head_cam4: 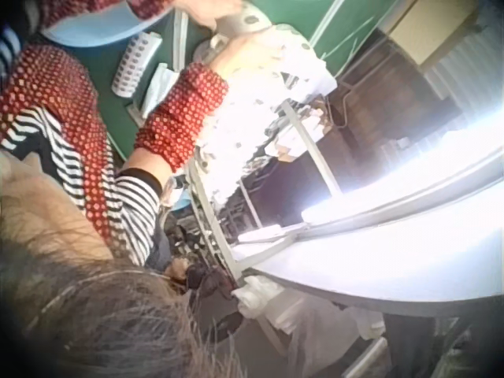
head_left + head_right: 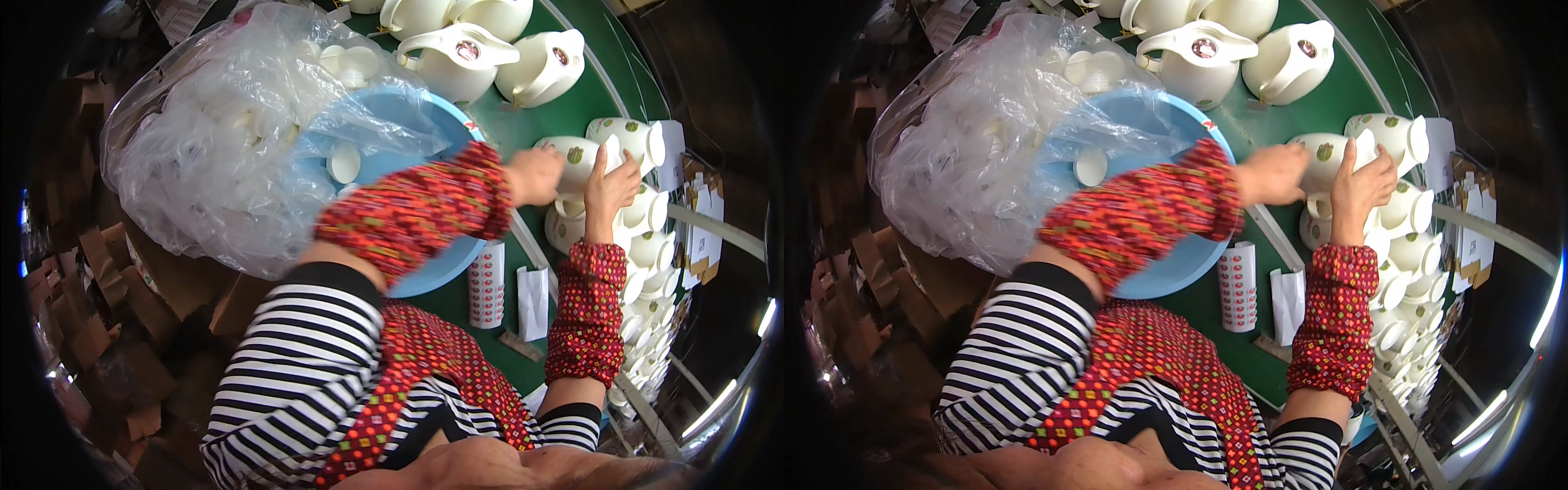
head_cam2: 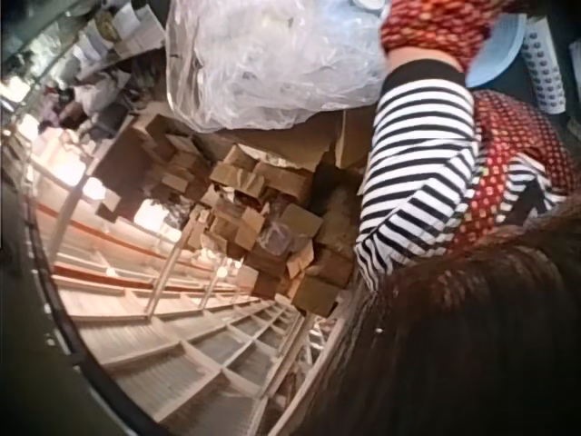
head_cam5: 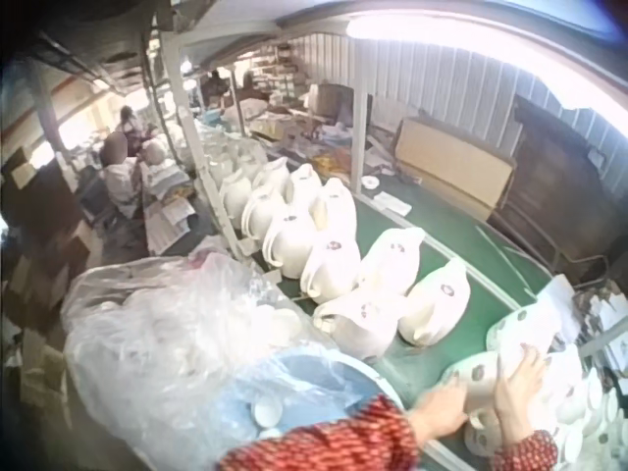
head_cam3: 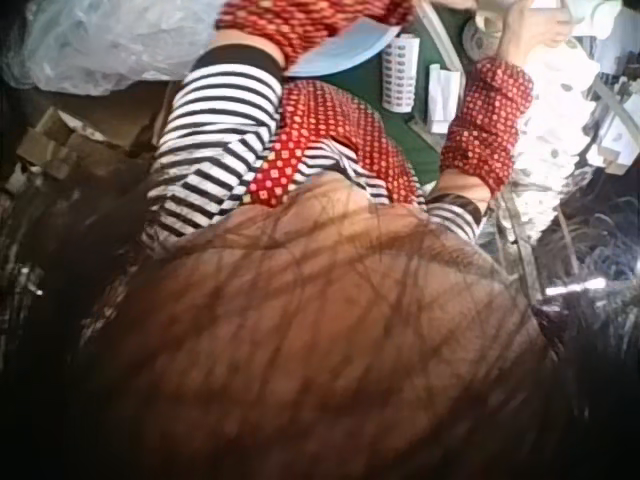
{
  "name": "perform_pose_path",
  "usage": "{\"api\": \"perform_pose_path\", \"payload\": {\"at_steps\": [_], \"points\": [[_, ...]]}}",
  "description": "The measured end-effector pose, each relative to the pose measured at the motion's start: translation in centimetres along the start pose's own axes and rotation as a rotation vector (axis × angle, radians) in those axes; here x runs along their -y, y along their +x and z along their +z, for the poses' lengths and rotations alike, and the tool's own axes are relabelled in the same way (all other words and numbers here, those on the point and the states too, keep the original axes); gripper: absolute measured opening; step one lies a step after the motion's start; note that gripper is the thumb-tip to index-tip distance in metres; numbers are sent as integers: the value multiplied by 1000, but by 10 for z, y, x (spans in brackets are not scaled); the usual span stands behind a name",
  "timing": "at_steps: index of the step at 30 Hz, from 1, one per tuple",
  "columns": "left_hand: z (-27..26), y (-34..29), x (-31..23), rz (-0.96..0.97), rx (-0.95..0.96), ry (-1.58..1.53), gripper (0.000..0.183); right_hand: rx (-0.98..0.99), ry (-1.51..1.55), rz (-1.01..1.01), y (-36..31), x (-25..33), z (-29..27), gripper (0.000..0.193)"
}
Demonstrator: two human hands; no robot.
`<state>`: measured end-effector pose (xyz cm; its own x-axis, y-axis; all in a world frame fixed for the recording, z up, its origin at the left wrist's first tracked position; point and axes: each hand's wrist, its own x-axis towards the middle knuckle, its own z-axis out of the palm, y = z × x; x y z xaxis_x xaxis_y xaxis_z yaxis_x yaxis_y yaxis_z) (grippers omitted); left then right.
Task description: The person assembles white plastic pitchers by attaching lids and applying decorative stickers. They pick up each pitcher, secure the lid, then peel and press a sticker onto the body before placing the finished unit aside.
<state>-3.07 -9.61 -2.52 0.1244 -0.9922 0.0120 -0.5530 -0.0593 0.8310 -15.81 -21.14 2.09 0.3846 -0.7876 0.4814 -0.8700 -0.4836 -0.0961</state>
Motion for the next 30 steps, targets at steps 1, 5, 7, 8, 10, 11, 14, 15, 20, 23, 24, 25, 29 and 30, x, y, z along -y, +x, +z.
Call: {"api": "perform_pose_path", "payload": {"at_steps": [1, 5, 7, 8, 10, 11, 14, 15, 20, 23, 24, 25, 29, 30], "points": [[-39, -25, 2, -23, 151, 82, 32, -48, 127, -141, -7, 14, -19, 57], [-155, -143, 57, -104, 364, 351, 18, 478, 637, -470, -95, 106, -75, 36], [-166, -201, 101, -187, 415, 480, 15, 808, 746, -584, -163, 145, -59, 41], [-163, -223, 123, -261, 501, 539, 16, 1042, 603, -682, -180, 170, -62, 48], [-151, -254, 147, -317, 397, 621, 27, 1019, 232, -802, -223, 199, -41, 60], [-145, -265, 152, -347, 341, 656, 34, 983, 141, -800, -239, 199, -26, 61], [-138, -257, 154, -366, 411, 716, 54, 966, -13, -765, -248, 199, 13, 60], [-135, -244, 157, -442, 521, 657, 70, 1033, 25, -747, -237, 195, 18, 57], [-112, -218, 175, -317, 931, 401, 100, 1041, -66, -793, -224, 172, 36, 30], [-111, -244, 138, -359, 673, 439, 102, 975, -131, -700, -235, 172, 31, 30], [-111, -242, 138, -357, 683, 476, 101, 938, -186, -689, -239, 174, 28, 31], [-111, -238, 137, -356, 691, 512, 100, 1031, -152, -642, -238, 169, 25, 32], [-111, -243, 143, -249, 610, 564, 90, 1159, 123, -427, -188, 175, -21, 36], [-112, -244, 143, -228, 582, 567, 89, 1125, 225, -367, -162, 182, -36, 36]]}}
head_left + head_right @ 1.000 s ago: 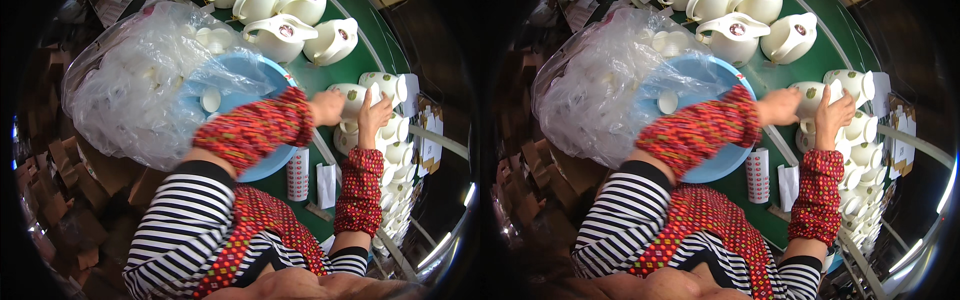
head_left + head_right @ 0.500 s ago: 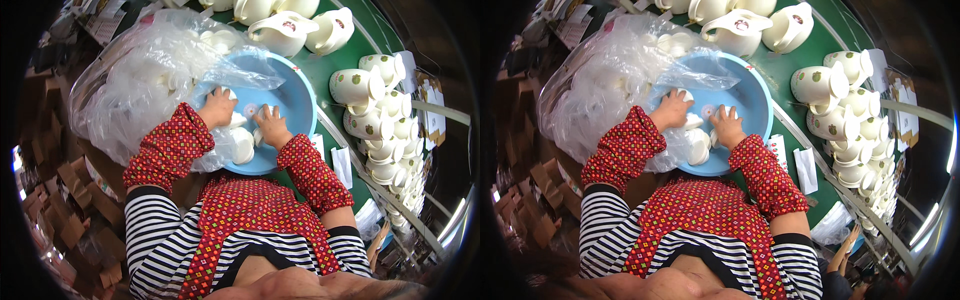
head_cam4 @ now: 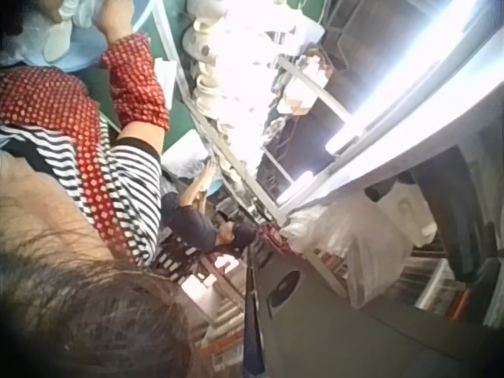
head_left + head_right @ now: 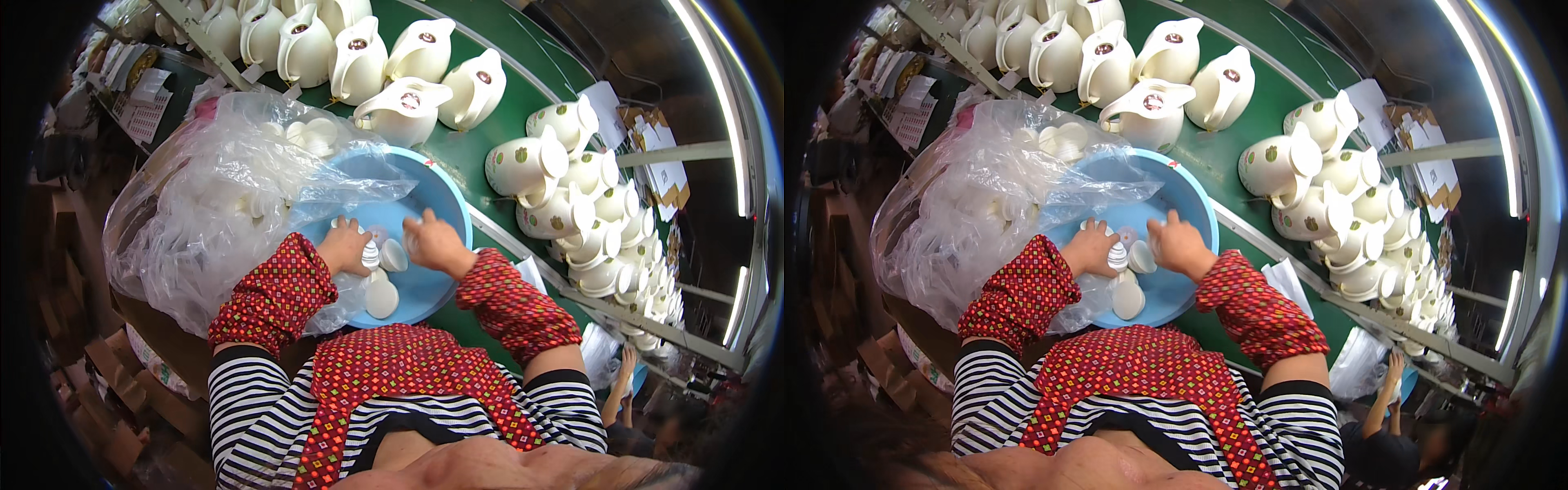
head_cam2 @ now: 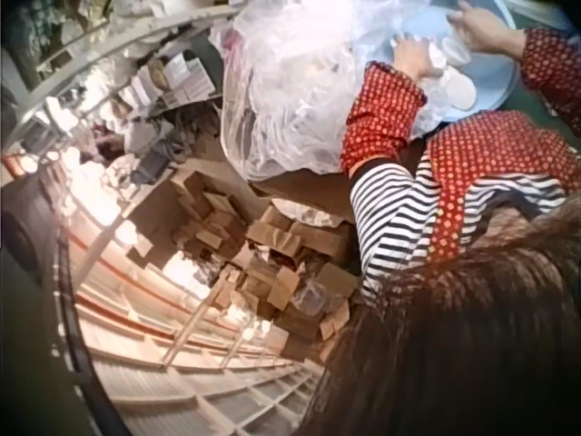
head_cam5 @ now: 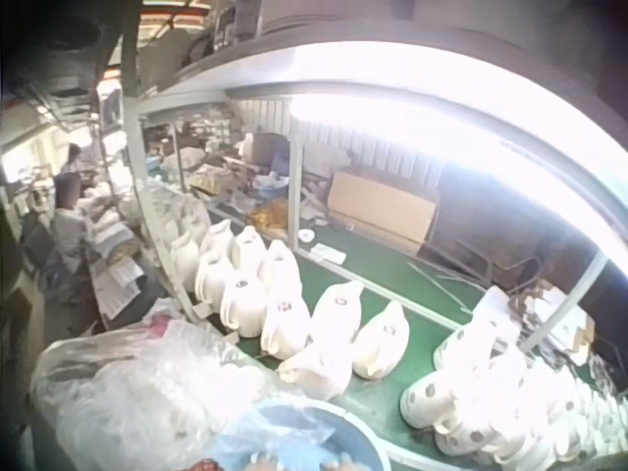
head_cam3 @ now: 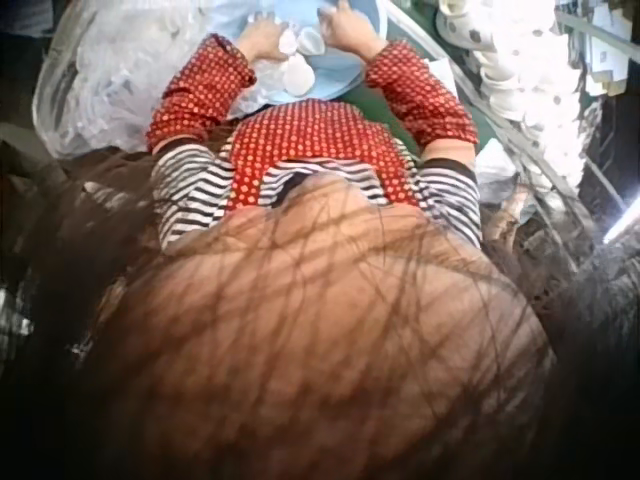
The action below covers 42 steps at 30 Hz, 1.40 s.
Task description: The person assembles white plastic pitchers by attaching lids and applying decorative stickers. They pick up each pitcher, secure the lid, then peel and press a sticker onto the body before placing the finished unit aside.
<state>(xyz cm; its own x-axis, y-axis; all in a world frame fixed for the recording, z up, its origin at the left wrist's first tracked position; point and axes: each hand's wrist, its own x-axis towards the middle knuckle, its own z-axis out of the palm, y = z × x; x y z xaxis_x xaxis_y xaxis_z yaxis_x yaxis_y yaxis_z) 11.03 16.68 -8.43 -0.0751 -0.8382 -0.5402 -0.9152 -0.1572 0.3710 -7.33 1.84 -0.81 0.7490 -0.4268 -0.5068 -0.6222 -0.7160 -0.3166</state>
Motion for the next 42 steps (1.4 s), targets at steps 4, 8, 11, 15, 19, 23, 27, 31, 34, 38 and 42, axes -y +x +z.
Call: {"api": "perform_pose_path", "payload": {"at_steps": [4, 8, 11, 15, 19, 23, 27, 31, 34, 38, 42], "points": [[-15, -9, -6, -73, -112, -291, 86, -747, 282, -436, 40, 2, -112, 45], [-48, -19, -25, 5, -244, -973, 80, -1087, 194, -651, 119, -8, -152, 40], [-84, -40, -37, 99, -164, -1780, 77, -1007, 97, -649, 154, -23, -136, 40], [-117, -55, -32, 264, -250, -2110, 87, -962, -153, -485, 148, -24, -121, 55], [-145, -38, -20, 302, -158, -2167, 82, -408, 814, -756, 82, 14, -152, 76], [-181, -4, -17, 274, -41, -2160, 77, -451, 296, -878, 45, 43, -176, 83], [-230, 36, 2, 282, -234, -1763, 67, -802, 259, -652, 77, 6, -202, 67], [-281, 90, 63, 148, -1361, -351, 52, -1061, 98, -255, 128, -69, -239, 64], [-282, 134, 119, 170, -1316, 28, 54, -1009, -112, -120, 158, -111, -232, 65], [-250, 158, 126, 12, -1025, 231, 63, -905, -369, 83, 180, -169, -192, 92], [-268, 140, 114, 84, -1142, 255, 56, -908, -702, 218, 158, -141, -198, 84]]}}
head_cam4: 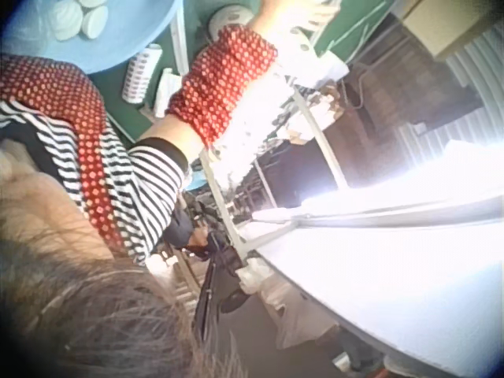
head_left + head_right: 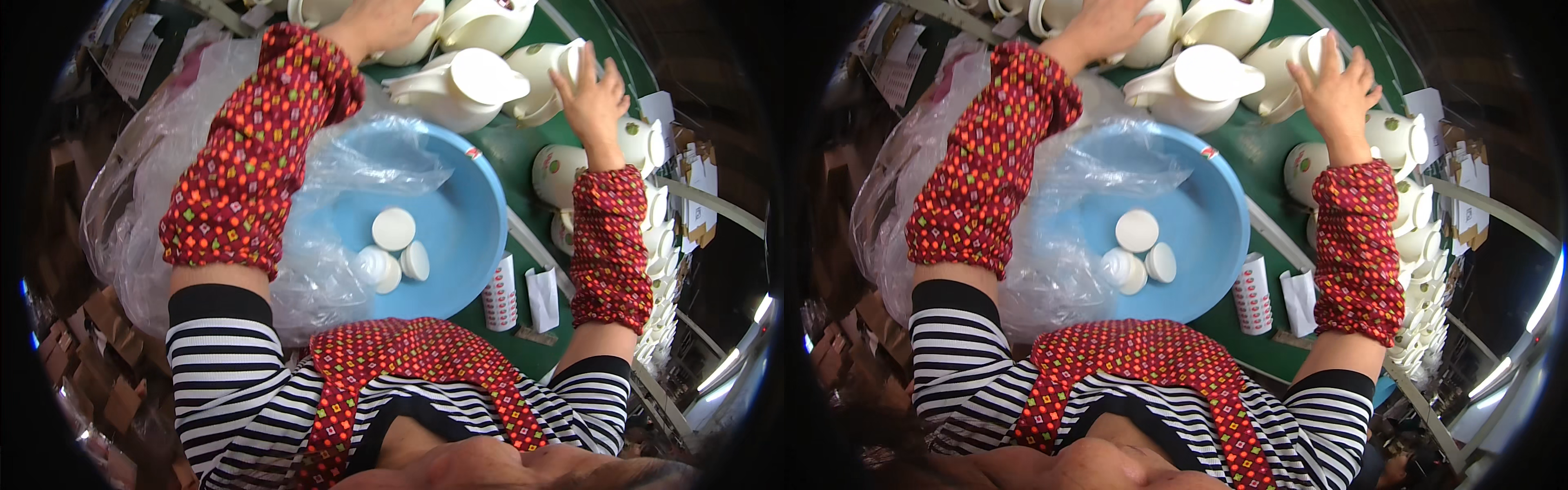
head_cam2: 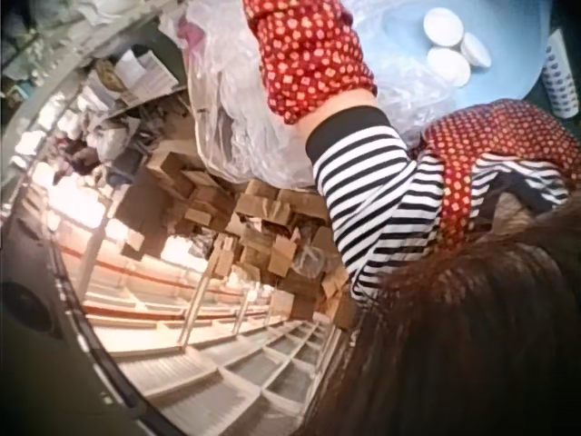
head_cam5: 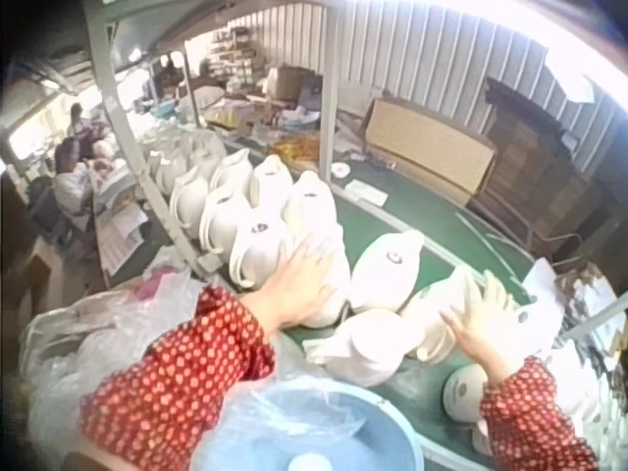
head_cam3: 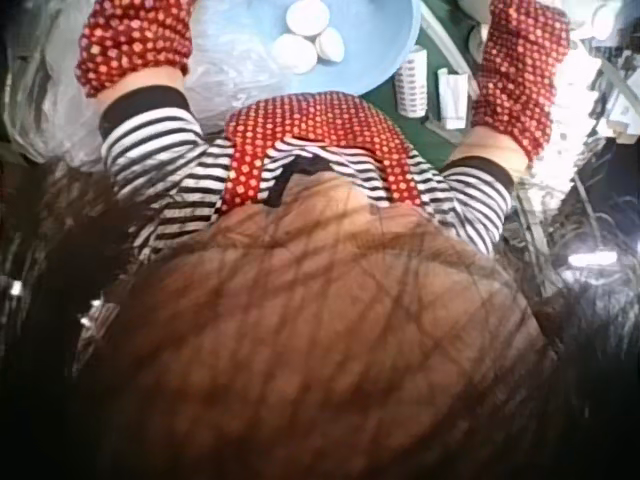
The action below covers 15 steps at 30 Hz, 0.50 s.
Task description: The person assembles white plastic pitchers by attaching lids and applying decorative stickers. They pick up each pitcher, secure the lid, then peel and press a sticker onto the body before placing the finished unit aside.
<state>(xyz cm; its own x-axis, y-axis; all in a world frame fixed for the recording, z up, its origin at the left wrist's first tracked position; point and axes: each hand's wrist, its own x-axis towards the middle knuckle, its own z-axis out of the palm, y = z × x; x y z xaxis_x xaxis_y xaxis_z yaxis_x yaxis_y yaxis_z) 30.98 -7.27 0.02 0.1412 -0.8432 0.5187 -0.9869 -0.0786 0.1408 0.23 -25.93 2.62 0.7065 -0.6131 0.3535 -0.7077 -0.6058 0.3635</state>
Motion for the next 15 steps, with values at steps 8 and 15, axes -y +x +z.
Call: {"api": "perform_pose_path", "payload": {"at_steps": [8, 15], "points": [[-46, -29, -43, -218, 54, -329, 61, 740, 718, -759, -188, 155, -109, 77], [-81, -225, -169, -7, 1216, -546, 35, 846, 763, -557, -283, 195, -49, 76]]}}
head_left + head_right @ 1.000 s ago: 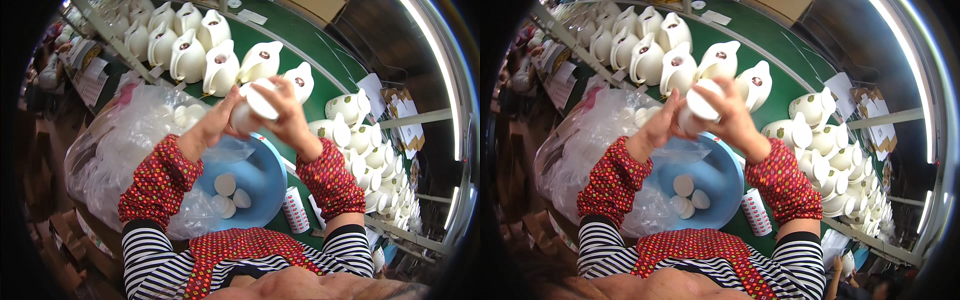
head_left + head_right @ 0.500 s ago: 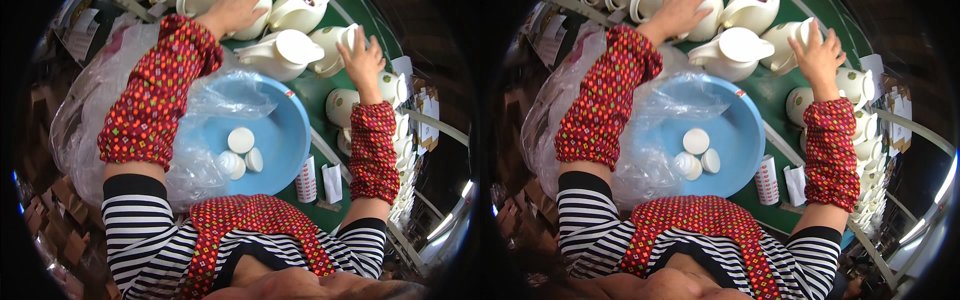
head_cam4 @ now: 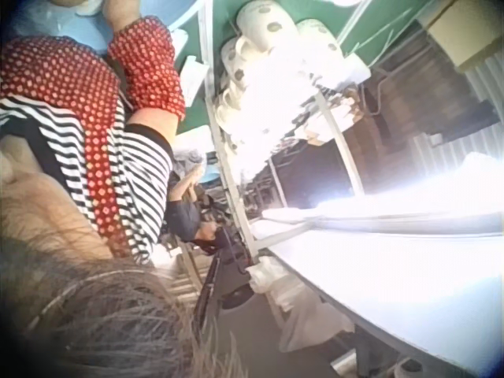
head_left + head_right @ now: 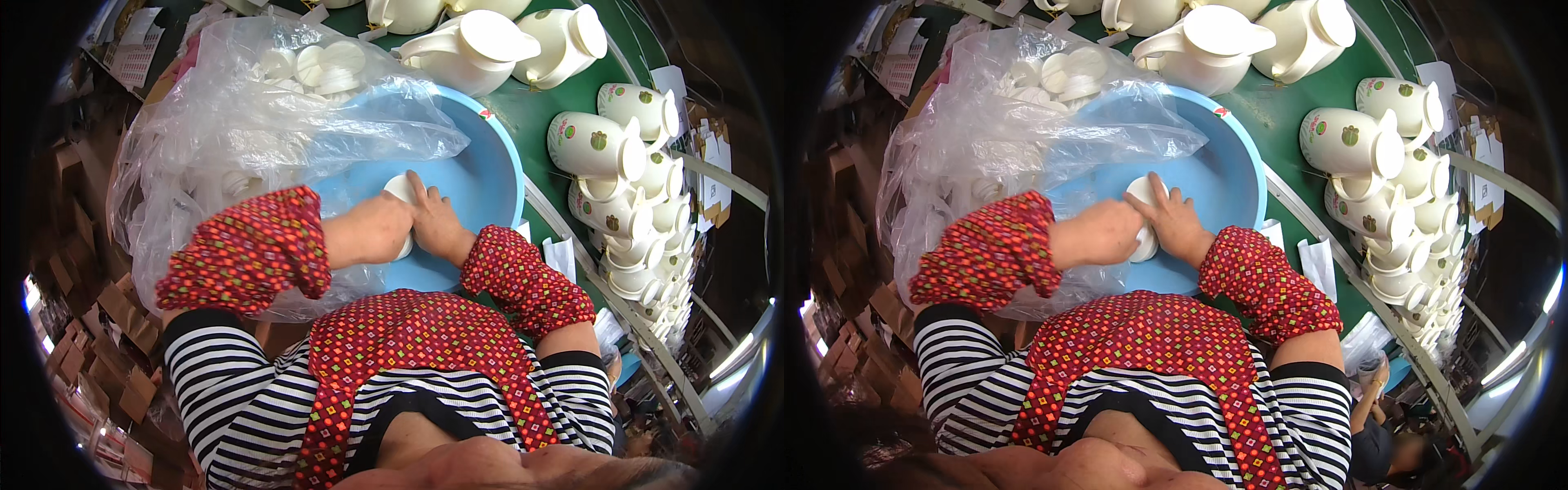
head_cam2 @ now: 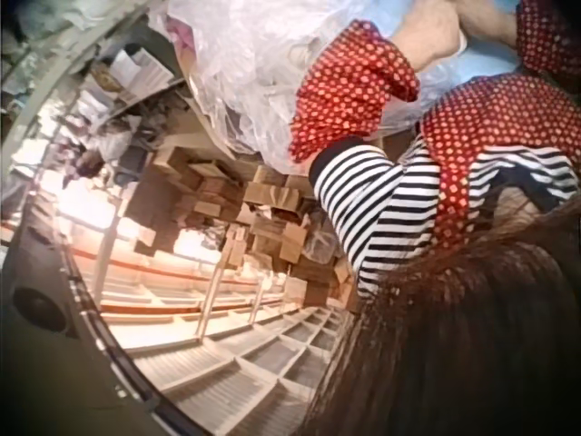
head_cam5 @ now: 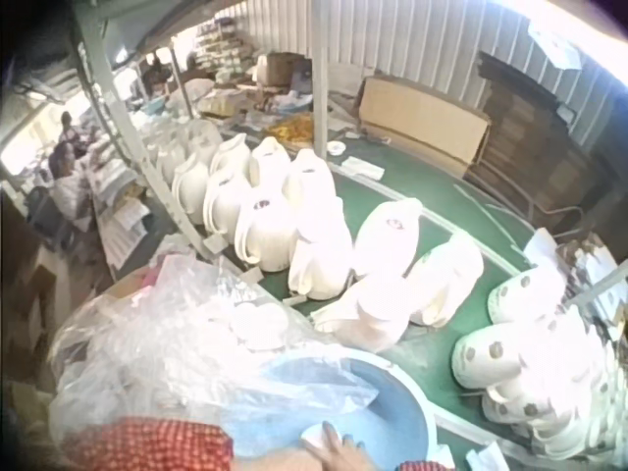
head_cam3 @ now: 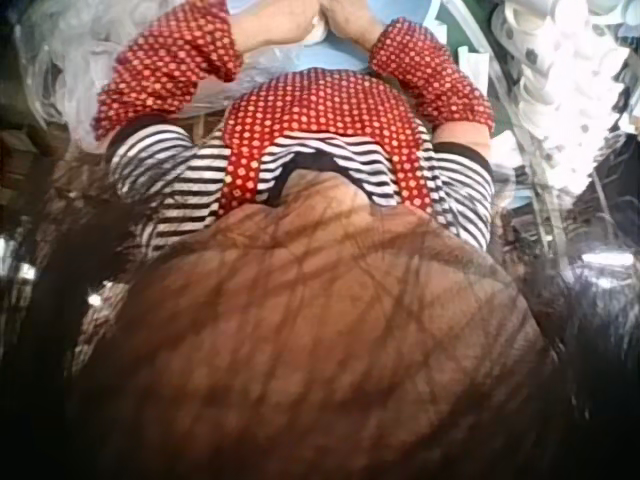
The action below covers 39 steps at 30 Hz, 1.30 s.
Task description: The person assembles white plastic pitchers by attaching lids and applying decorative stickers. They pick up each pitcher, secure the lid, then peel and press a sticker onto the body before placing the finished unit aside.
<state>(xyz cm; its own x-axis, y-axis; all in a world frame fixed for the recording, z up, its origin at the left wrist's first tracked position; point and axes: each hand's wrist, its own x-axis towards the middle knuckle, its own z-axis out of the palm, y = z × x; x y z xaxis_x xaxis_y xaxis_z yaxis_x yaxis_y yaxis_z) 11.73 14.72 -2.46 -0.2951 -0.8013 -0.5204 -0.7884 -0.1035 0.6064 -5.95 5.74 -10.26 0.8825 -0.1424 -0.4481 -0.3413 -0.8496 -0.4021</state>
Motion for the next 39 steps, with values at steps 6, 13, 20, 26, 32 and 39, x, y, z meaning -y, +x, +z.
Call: {"api": "perform_pose_path", "payload": {"at_steps": [6, 13, 20, 26, 32, 39], "points": [[81, 24, -6, -212, -4, 27, 95, -187, 117, 154, 1, -1, -1, 69], [93, 50, -7, 2, 58, 293, 76, -217, 180, 270, 3, -21, -18, 72], [97, 49, 9, 9, 177, 187, 69, -1005, 138, -269, 33, -24, -228, 73], [78, 53, 23, 87, 261, 33, 77, -971, -51, 201, 135, -147, -343, 70], [-31, 23, 12, 9, 132, -879, 77, -543, -384, 295, 165, -135, -358, 67], [-174, 6, 53, 317, -1058, -614, 86, -829, 156, -101, 127, -68, -342, 64]]}}
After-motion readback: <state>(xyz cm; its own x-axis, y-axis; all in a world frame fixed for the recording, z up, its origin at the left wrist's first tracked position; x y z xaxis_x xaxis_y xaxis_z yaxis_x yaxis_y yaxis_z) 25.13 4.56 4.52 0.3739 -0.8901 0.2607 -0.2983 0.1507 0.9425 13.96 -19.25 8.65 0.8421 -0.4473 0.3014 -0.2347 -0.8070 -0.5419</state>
